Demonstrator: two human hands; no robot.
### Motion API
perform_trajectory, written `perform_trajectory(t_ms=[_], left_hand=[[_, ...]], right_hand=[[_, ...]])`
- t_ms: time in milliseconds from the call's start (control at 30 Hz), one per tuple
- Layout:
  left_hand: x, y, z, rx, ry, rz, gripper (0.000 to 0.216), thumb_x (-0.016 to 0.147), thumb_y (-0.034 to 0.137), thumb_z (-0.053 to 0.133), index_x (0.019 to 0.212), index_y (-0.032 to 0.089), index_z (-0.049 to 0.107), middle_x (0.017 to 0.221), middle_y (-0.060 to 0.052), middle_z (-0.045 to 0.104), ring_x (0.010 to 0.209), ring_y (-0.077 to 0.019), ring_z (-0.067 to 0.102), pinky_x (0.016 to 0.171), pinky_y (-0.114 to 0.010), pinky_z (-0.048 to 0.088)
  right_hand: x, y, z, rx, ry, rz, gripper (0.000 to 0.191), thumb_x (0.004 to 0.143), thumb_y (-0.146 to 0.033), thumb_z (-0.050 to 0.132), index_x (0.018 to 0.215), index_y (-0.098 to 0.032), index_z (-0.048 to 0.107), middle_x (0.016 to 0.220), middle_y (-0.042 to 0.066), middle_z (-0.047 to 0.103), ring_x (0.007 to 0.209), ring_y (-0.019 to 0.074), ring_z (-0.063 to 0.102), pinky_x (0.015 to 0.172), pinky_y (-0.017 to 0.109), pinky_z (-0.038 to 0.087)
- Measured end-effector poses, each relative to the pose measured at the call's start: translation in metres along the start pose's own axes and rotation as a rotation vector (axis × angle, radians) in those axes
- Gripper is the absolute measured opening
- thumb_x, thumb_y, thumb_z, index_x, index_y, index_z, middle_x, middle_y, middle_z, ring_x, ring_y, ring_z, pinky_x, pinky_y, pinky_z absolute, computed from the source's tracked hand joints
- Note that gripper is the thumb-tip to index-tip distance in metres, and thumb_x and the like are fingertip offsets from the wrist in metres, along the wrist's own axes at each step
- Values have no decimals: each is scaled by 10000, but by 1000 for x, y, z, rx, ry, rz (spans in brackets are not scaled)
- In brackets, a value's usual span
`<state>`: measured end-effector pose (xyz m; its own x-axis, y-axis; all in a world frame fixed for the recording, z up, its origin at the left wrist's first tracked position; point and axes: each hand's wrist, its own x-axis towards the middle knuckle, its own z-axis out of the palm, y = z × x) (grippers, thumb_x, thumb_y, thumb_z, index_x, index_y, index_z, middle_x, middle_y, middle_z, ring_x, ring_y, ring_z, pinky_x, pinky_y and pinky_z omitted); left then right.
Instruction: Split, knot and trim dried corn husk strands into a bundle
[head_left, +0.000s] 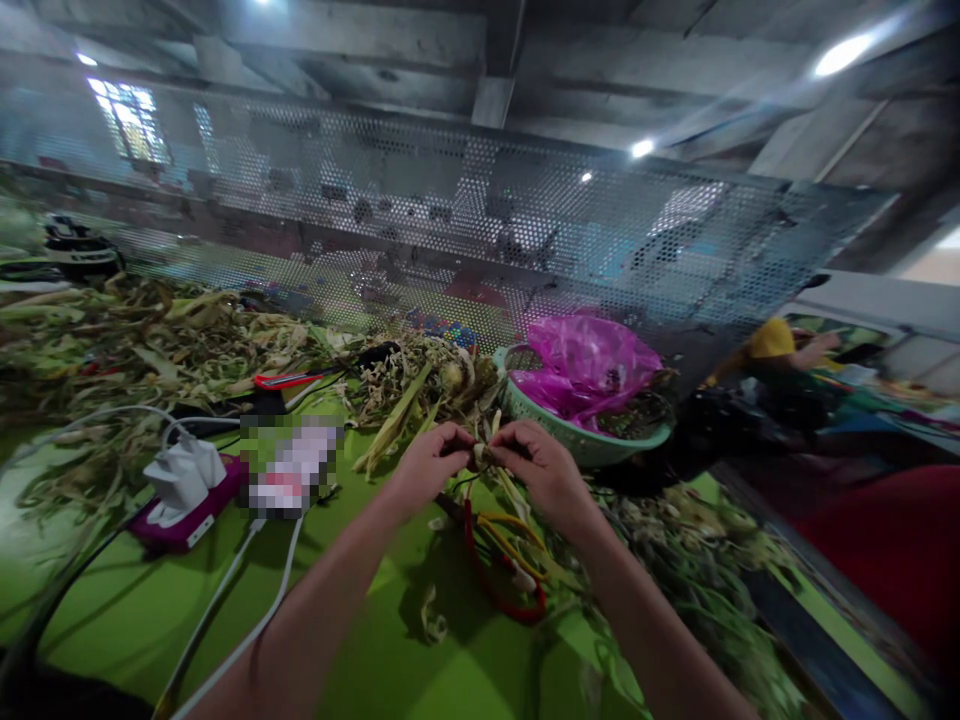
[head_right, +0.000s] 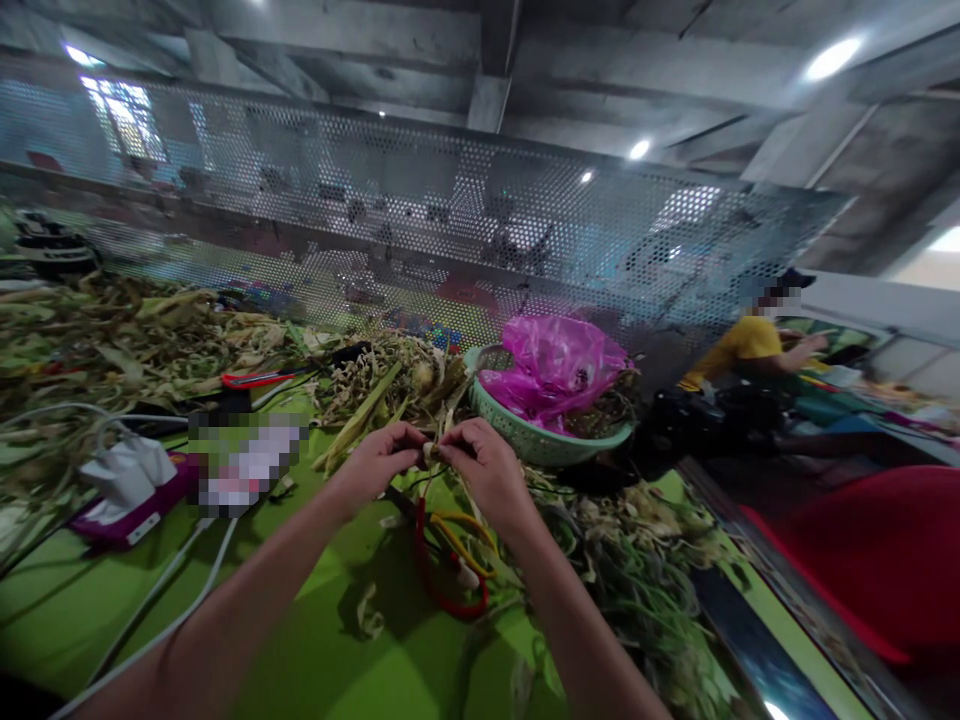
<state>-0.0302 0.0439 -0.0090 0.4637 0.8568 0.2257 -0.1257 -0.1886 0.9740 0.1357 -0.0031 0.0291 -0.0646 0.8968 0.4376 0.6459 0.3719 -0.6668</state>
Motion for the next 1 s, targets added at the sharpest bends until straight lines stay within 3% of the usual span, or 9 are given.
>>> perform_trajectory(t_ms=[167, 367, 800, 900, 1000], left_hand=[[1, -4, 0, -25, -11, 5, 128, 733, 201, 606, 846, 141, 608, 753, -8, 606, 718, -118, 547, 706, -241, 433], [2, -6, 0, -100, -22, -17, 166, 708, 231, 649, 835, 133, 606, 758, -13, 610, 720, -122, 557, 729, -259, 437], [0, -4, 1, 97, -7, 62, 163, 765, 296, 605, 843, 154, 624, 799, -29, 642, 757, -149, 561, 711, -259, 443], [0, -4, 2, 164, 8, 75, 161, 780, 309, 582, 825, 162, 633, 793, -24, 643, 749, -150, 554, 699, -256, 430], [1, -5, 2, 133, 33, 69, 164, 771, 316, 589, 796, 158, 625, 740, -6, 614, 700, -132, 524, 657, -241, 404]], right_hand=[[2, 5, -5, 69, -75, 56, 104, 788, -294, 594, 791, -193, 617, 790, 12, 574, 784, 166, 537, 733, 285, 415], [2, 7, -7, 39, -84, 2, 90, 790, -275, 580, 785, -193, 618, 802, 14, 573, 796, 167, 538, 744, 288, 414], [-5, -6, 11, -91, 85, -93, 70, 815, -212, 568, 781, -208, 629, 817, 43, 576, 803, 194, 558, 724, 308, 434], [-5, -4, 14, -78, 121, -67, 65, 795, -262, 604, 765, -205, 615, 805, 42, 578, 783, 195, 560, 708, 309, 442], [-3, 0, 14, 47, 171, 44, 198, 739, -350, 669, 816, -201, 564, 803, 30, 582, 711, 178, 559, 656, 298, 457]])
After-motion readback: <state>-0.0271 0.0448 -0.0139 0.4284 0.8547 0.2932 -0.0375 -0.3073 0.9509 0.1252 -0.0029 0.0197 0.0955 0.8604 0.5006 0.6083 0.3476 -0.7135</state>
